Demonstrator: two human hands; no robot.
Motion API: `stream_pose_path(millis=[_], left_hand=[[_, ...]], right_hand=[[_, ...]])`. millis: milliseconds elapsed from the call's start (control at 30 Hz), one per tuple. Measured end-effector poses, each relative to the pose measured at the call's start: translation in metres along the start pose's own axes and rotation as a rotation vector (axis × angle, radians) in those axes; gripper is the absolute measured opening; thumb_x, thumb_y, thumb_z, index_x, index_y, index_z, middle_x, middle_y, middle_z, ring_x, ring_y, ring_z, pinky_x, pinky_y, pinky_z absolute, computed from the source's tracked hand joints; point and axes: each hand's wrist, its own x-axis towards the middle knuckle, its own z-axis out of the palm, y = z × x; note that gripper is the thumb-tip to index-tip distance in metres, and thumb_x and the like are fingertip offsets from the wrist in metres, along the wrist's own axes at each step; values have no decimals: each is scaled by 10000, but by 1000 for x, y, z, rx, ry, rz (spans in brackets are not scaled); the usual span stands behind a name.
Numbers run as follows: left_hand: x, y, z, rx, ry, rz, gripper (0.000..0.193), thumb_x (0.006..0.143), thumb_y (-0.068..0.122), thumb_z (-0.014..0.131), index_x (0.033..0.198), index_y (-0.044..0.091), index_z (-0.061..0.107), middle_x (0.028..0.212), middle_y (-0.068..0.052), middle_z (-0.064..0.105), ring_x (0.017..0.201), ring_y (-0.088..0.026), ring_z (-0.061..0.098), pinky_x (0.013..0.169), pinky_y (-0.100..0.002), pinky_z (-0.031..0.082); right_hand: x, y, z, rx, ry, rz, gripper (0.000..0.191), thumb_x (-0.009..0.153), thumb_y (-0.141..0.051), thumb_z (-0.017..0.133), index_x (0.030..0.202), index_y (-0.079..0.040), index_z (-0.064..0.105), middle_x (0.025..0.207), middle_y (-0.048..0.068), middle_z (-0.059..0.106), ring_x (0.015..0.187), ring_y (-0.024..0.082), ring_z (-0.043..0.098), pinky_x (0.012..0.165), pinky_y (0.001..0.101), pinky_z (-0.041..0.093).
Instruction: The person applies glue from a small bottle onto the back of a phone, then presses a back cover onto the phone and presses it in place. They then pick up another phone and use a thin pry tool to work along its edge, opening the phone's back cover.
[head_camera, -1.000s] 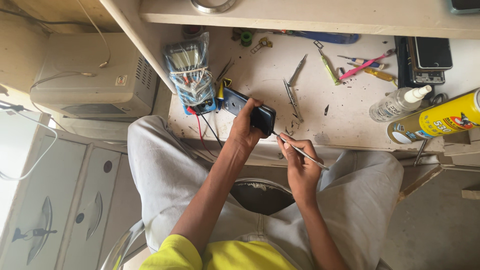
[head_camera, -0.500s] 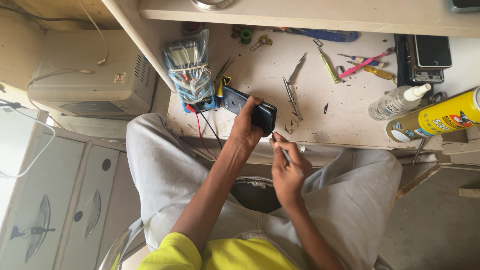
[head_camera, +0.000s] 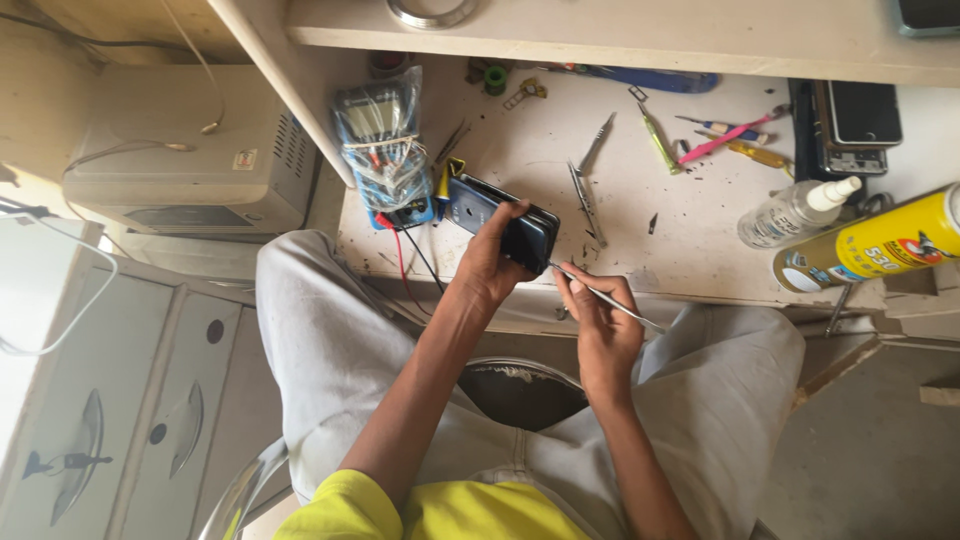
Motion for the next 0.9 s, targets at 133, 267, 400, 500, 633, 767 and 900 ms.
stream_pose_path(millis=[133, 267, 400, 500, 633, 767, 900], left_hand=[[-3, 1, 4, 34, 32, 9, 412, 760, 294, 815, 1083, 103, 645, 1012, -68, 668, 921, -221, 660, 770, -511, 520], [-8, 1, 6, 56, 29, 12, 428, 753, 297, 822, 1086, 97, 643, 1015, -70, 663, 922, -221, 656, 758, -510, 531], [-9, 0, 7, 57, 30, 12, 447, 746, 295, 830, 1094, 100, 630, 1025, -62, 643, 924, -214, 650, 769, -531, 538], [-6, 1, 6, 2, -7, 2, 501, 742, 300, 844, 1133, 89, 613, 1045, -72, 649, 947, -224, 659, 787, -525, 538], [-4, 1, 4, -42, -1, -16, 551, 734, 317, 849, 1165, 90, 591, 1058, -69, 658, 963, -223, 660, 791, -522, 538], [-3, 2, 2, -58, 5, -21, 559, 738, 310, 854, 1175, 82, 591, 1062, -72, 654, 967, -224, 661, 802, -514, 545], [-4, 1, 4, -41, -10, -8, 531, 740, 317, 852, 1147, 80, 606, 1038, -76, 660, 938, -228, 672, 781, -502, 557]], right_hand=[[0, -7, 2, -7, -10, 3, 134, 1054, -51, 540, 1071, 82, 542, 1300, 269, 645, 1233, 355, 668, 1073, 390, 529], [0, -7, 4, -7, -11, 0, 142, 1054, -59, 545, 1069, 82, 534, 1298, 267, 648, 1231, 353, 670, 1076, 395, 525], [2, -7, 1, -28, -28, -25, 150, 1057, -61, 549, 1067, 88, 533, 1297, 273, 646, 1222, 351, 671, 1062, 401, 519], [2, -9, -1, -44, -42, -22, 142, 1056, -56, 552, 1049, 81, 518, 1313, 279, 641, 1238, 346, 670, 1067, 395, 516], [2, -11, -1, -26, -46, -21, 126, 1052, -49, 555, 1052, 74, 527, 1308, 291, 637, 1233, 348, 669, 1065, 399, 517], [2, -10, -2, -6, -10, 32, 75, 1027, -8, 555, 1021, 61, 529, 1272, 277, 653, 1189, 338, 691, 1066, 403, 550], [9, -6, -13, 144, 99, -45, 35, 1015, 36, 562, 994, 31, 534, 1128, 263, 675, 1119, 317, 702, 1006, 437, 576]])
